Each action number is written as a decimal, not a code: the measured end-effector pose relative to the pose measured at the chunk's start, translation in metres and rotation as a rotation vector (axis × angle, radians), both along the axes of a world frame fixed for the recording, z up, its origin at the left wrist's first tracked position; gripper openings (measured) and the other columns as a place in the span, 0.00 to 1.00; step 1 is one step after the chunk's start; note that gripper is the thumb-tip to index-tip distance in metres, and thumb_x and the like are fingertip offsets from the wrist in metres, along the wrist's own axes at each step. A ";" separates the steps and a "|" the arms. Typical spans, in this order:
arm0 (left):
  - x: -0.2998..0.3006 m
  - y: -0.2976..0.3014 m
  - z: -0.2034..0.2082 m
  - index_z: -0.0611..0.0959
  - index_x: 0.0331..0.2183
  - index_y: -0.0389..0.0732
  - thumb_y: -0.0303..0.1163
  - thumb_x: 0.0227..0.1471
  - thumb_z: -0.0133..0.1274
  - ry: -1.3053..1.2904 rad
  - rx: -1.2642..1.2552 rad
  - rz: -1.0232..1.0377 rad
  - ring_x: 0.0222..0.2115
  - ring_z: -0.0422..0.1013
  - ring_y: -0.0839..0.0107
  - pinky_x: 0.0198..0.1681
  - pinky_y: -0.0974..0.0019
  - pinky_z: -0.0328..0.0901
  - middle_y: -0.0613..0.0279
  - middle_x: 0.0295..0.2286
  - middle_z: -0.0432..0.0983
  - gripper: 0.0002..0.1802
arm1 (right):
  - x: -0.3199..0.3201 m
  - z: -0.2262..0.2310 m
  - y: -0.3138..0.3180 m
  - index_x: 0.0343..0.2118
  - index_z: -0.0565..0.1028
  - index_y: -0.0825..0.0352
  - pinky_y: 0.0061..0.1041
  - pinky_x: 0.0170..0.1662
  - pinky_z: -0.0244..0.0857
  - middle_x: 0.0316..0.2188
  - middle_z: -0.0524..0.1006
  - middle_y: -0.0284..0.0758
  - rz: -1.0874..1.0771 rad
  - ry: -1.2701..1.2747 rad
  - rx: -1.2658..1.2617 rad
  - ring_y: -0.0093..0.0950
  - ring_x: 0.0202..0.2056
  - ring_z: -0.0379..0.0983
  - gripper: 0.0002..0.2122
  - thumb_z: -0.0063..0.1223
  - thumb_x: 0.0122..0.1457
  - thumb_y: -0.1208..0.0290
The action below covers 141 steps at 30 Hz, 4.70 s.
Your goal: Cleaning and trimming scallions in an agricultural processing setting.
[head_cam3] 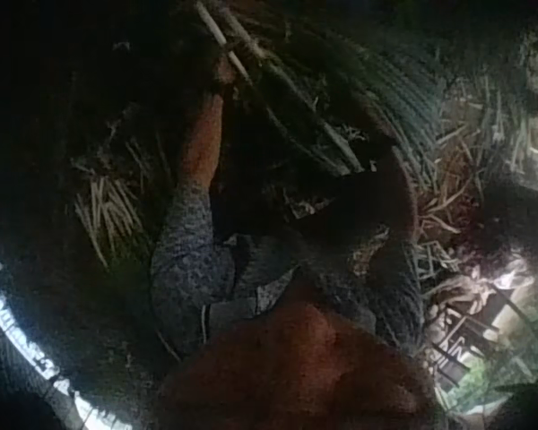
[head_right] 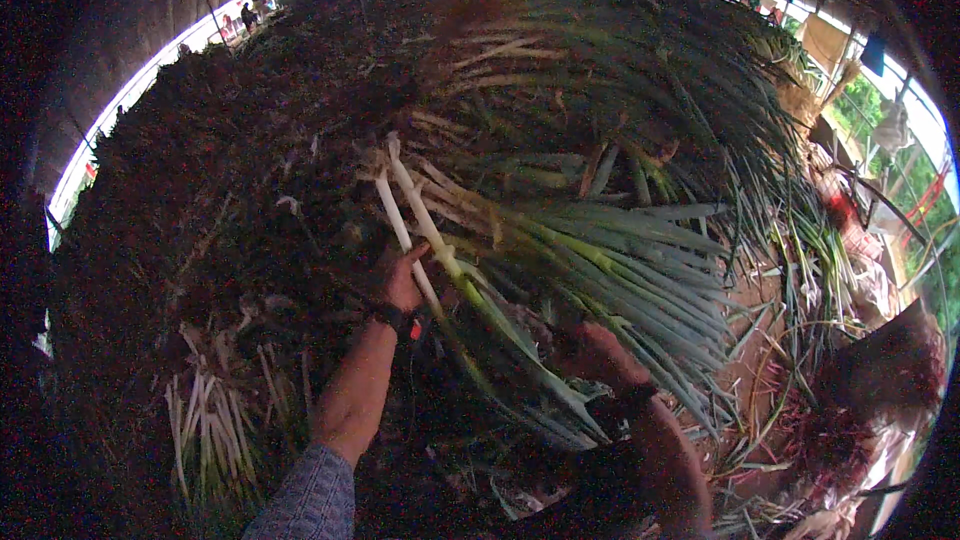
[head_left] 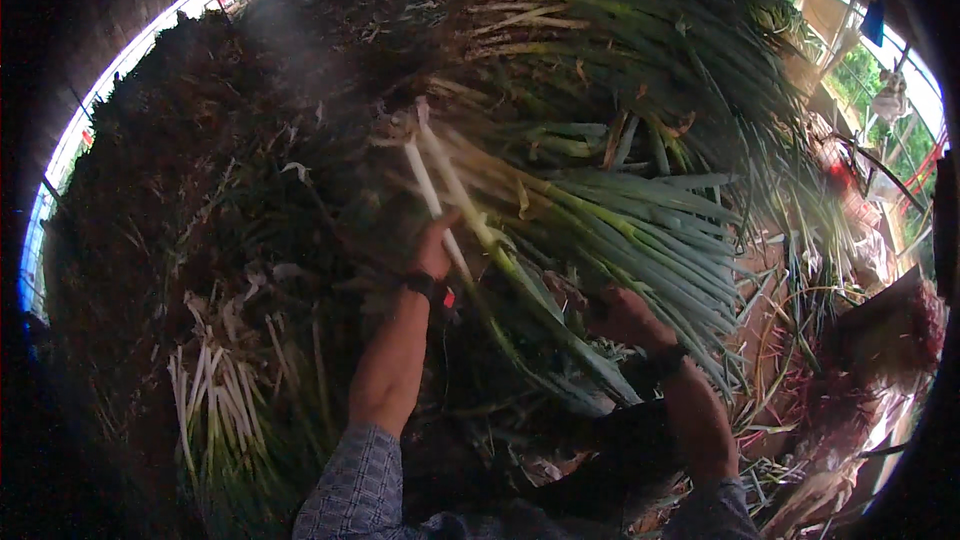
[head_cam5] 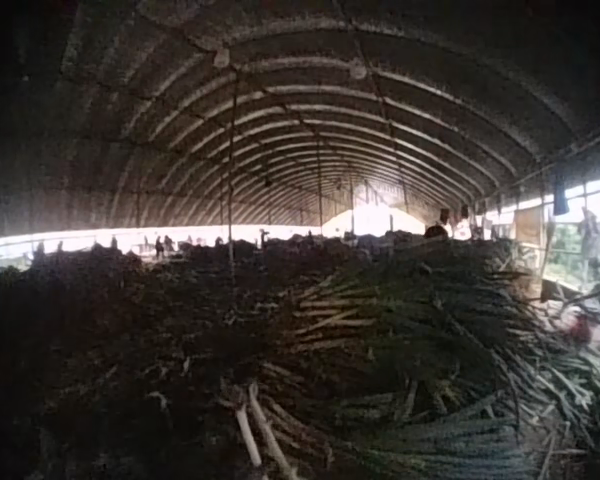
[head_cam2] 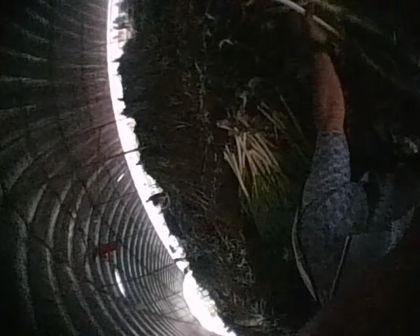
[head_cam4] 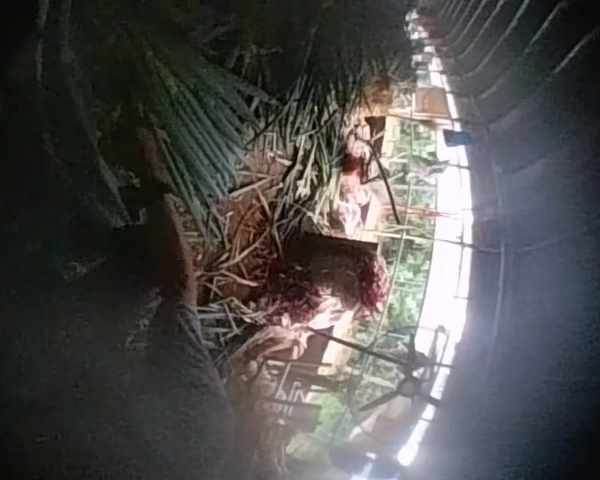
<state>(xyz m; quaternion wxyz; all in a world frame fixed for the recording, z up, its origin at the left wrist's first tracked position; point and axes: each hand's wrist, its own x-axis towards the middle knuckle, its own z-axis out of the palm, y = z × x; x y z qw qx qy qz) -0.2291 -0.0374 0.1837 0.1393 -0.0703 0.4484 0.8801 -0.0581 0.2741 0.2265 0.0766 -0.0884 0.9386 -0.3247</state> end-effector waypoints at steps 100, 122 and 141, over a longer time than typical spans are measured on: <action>0.134 -0.344 0.334 0.76 0.33 0.43 0.51 0.59 0.45 0.763 -0.823 0.801 0.28 0.68 0.72 0.33 0.65 0.65 0.65 0.25 0.70 0.20 | 0.011 -0.014 -0.011 0.41 0.75 0.66 0.37 0.36 0.67 0.30 0.77 0.44 -0.045 -0.197 -0.614 0.36 0.31 0.75 0.18 0.58 0.48 0.63; 0.266 -0.494 0.103 0.78 0.24 0.39 0.44 0.54 0.50 -0.334 -1.805 0.063 0.21 0.67 0.75 0.23 0.66 0.63 0.68 0.21 0.70 0.17 | 0.001 -0.050 0.026 0.41 0.76 0.65 0.33 0.28 0.70 0.24 0.78 0.40 -0.112 0.079 0.130 0.33 0.23 0.75 0.15 0.54 0.54 0.61; 0.002 0.073 -0.025 0.65 0.57 0.43 0.30 0.50 0.53 1.170 -1.826 -0.692 0.58 0.55 0.48 0.59 0.46 0.54 0.54 0.56 0.60 0.32 | 0.006 -0.009 0.034 0.33 0.76 0.70 0.31 0.32 0.66 0.23 0.76 0.38 -0.082 -0.213 0.112 0.27 0.26 0.71 0.14 0.58 0.49 0.64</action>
